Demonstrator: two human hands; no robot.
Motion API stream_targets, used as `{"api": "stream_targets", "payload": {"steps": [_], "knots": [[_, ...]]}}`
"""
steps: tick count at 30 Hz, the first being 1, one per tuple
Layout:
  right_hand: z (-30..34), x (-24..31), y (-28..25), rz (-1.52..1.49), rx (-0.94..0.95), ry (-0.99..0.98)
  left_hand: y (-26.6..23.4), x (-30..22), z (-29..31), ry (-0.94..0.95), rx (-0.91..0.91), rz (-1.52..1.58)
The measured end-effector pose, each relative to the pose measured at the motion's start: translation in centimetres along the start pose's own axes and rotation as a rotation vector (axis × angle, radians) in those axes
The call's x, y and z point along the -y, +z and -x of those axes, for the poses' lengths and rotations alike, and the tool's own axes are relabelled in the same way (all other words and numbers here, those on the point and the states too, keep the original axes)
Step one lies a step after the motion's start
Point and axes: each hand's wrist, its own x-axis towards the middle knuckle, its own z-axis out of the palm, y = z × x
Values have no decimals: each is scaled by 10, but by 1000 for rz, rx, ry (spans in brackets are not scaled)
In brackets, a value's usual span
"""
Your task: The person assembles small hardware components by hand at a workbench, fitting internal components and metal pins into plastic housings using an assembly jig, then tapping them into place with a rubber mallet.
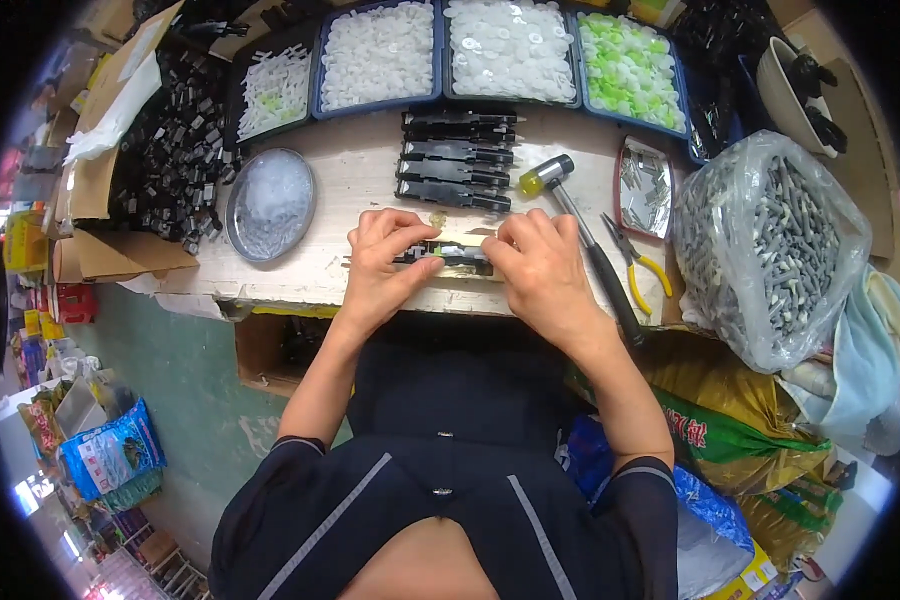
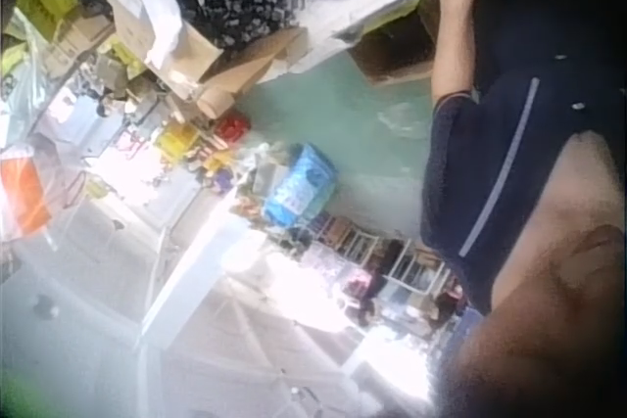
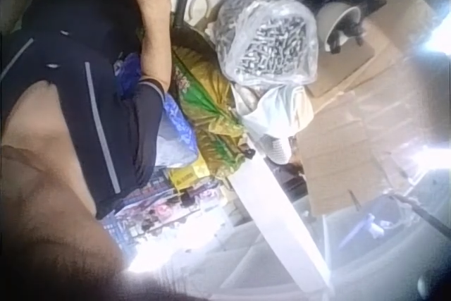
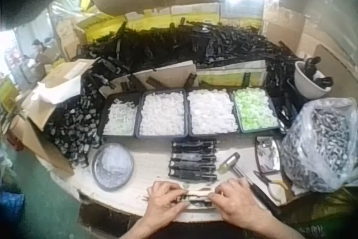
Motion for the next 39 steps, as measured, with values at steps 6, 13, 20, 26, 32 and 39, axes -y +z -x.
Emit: {"api": "stream_targets", "payload": {"steps": [6,13,20,26,32,39], "knots": [[1,2,-2,-7,-26,-2,2,1,0,-2,-4,3],[0,5,3,12,-14,-5,3,1,0,-5,-13,-1],[1,4,5,14,-13,-17,2,0,0,-8,-11,-11],[0,-1,4,-53,1,-27,3,1,0,-1,-15,-5],[-2,-6,3,-71,42,-31,4,3,0,7,-16,-14],[-2,-5,9,-79,24,-17,3,1,0,-5,-11,-7]]}}
